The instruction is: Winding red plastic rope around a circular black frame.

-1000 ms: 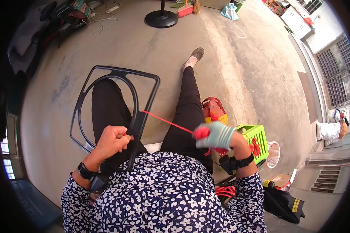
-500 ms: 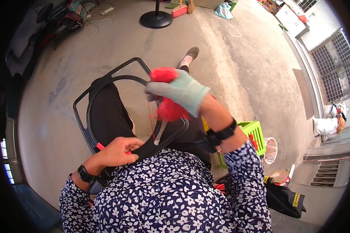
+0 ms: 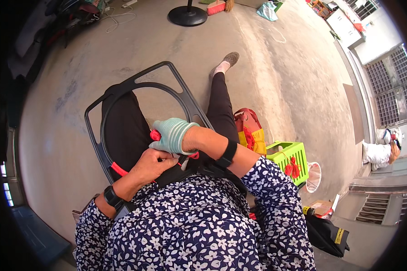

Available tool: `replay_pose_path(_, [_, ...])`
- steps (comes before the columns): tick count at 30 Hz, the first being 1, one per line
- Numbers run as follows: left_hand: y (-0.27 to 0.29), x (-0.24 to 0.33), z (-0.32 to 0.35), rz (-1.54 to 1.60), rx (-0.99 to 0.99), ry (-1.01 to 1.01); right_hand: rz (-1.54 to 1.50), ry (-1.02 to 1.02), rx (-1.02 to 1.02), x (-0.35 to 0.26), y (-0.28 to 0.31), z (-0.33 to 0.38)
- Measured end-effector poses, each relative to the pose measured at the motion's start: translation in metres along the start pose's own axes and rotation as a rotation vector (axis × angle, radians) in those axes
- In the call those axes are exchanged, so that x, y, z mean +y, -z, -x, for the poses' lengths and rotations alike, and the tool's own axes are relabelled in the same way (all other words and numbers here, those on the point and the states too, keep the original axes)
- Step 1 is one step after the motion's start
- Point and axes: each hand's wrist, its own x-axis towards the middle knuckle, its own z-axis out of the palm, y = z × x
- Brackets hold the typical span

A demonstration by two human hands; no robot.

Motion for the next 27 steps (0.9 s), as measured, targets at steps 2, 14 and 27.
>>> replay_pose_path(2, [-0.001, -0.004, 0.001, 0.004, -0.008, -0.025, -0.012, 0.067, -0.022, -0.006, 0.008, 0.011])
replay_pose_path(14, [0.026, 0.005, 0.013, 0.344, -0.130, -0.055, -0.899, -0.056, 0.844, 0.021, 0.054, 0.087])
replay_pose_path(27, [0.037, 0.005, 0.015, 0.614, -0.099, -0.035, -1.745, 0.007, 0.423, 0.030, -0.022, 0.033])
